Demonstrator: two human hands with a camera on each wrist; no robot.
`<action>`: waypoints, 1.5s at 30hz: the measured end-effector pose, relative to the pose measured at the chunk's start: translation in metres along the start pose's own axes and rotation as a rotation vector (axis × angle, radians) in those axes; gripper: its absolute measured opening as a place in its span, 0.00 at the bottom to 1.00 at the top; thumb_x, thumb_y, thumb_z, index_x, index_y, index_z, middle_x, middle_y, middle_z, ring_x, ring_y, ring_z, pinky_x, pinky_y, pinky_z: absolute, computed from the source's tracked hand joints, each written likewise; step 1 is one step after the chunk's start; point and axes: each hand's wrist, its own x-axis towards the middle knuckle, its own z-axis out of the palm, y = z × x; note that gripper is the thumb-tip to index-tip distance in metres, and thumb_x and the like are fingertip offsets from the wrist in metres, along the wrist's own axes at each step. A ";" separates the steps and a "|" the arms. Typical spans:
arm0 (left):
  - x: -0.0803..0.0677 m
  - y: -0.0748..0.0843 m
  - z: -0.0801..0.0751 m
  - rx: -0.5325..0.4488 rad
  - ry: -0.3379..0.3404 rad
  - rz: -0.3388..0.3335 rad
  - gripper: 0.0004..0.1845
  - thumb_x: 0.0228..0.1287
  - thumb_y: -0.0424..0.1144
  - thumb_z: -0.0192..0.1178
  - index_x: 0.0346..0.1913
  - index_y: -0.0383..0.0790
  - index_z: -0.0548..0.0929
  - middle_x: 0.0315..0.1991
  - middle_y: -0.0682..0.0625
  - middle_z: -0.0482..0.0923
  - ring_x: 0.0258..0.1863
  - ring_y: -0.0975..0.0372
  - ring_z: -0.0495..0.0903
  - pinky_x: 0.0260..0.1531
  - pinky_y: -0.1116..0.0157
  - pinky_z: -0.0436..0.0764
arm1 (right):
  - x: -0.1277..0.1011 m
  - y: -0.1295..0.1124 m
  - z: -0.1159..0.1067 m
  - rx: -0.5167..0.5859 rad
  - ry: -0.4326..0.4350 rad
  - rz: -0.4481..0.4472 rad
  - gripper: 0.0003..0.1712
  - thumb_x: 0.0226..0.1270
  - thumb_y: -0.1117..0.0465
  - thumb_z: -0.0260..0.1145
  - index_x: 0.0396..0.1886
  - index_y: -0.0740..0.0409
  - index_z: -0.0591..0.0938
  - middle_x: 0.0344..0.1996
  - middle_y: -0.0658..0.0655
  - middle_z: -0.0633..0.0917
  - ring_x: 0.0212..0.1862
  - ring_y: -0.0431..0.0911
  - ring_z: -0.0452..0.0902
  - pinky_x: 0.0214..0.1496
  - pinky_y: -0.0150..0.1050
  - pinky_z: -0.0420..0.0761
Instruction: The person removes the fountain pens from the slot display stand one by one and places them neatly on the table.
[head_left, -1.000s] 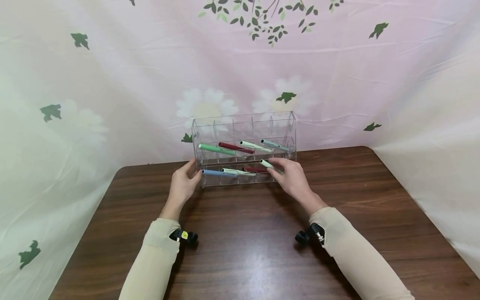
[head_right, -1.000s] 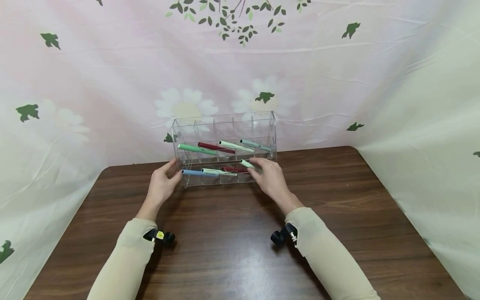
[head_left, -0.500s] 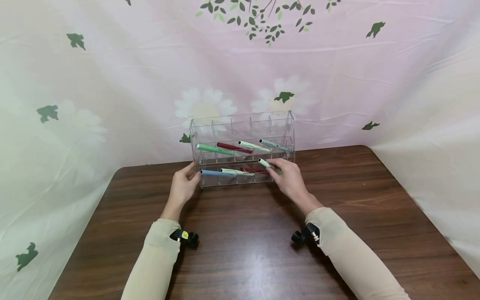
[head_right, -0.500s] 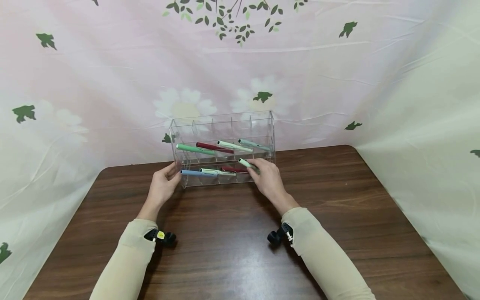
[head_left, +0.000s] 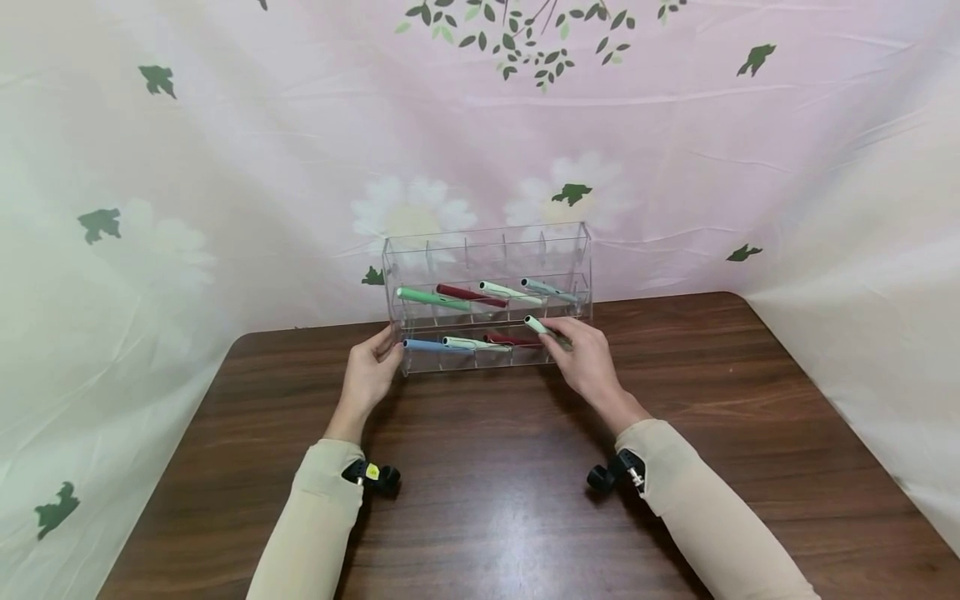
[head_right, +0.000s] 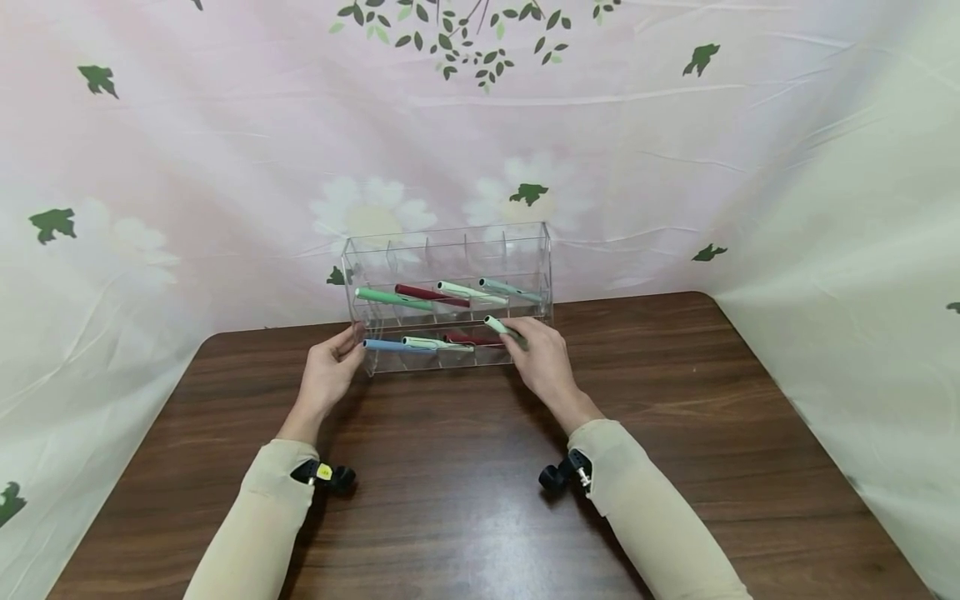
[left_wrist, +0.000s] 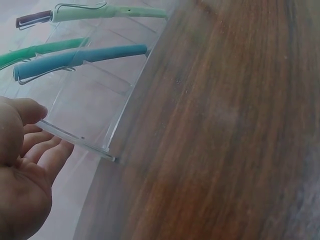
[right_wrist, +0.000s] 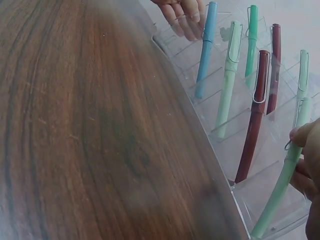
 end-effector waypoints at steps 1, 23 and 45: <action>-0.001 0.000 0.000 -0.006 0.001 -0.005 0.26 0.81 0.29 0.58 0.77 0.27 0.72 0.72 0.31 0.76 0.72 0.44 0.78 0.64 0.68 0.82 | 0.000 0.000 -0.001 0.000 0.009 -0.012 0.13 0.68 0.68 0.78 0.51 0.62 0.92 0.44 0.62 0.94 0.44 0.57 0.91 0.48 0.56 0.89; 0.000 0.000 0.002 -0.048 0.002 -0.014 0.26 0.81 0.27 0.57 0.76 0.25 0.72 0.73 0.30 0.75 0.72 0.44 0.78 0.62 0.74 0.81 | 0.007 -0.006 -0.027 0.087 0.117 -0.176 0.15 0.64 0.72 0.79 0.51 0.63 0.92 0.46 0.62 0.93 0.48 0.57 0.91 0.55 0.32 0.85; 0.000 -0.001 0.002 -0.050 0.009 -0.013 0.26 0.80 0.25 0.57 0.76 0.23 0.71 0.70 0.28 0.76 0.70 0.41 0.79 0.59 0.76 0.83 | 0.015 -0.022 -0.055 0.104 0.176 -0.237 0.16 0.64 0.76 0.78 0.52 0.67 0.92 0.43 0.65 0.91 0.39 0.57 0.87 0.49 0.20 0.81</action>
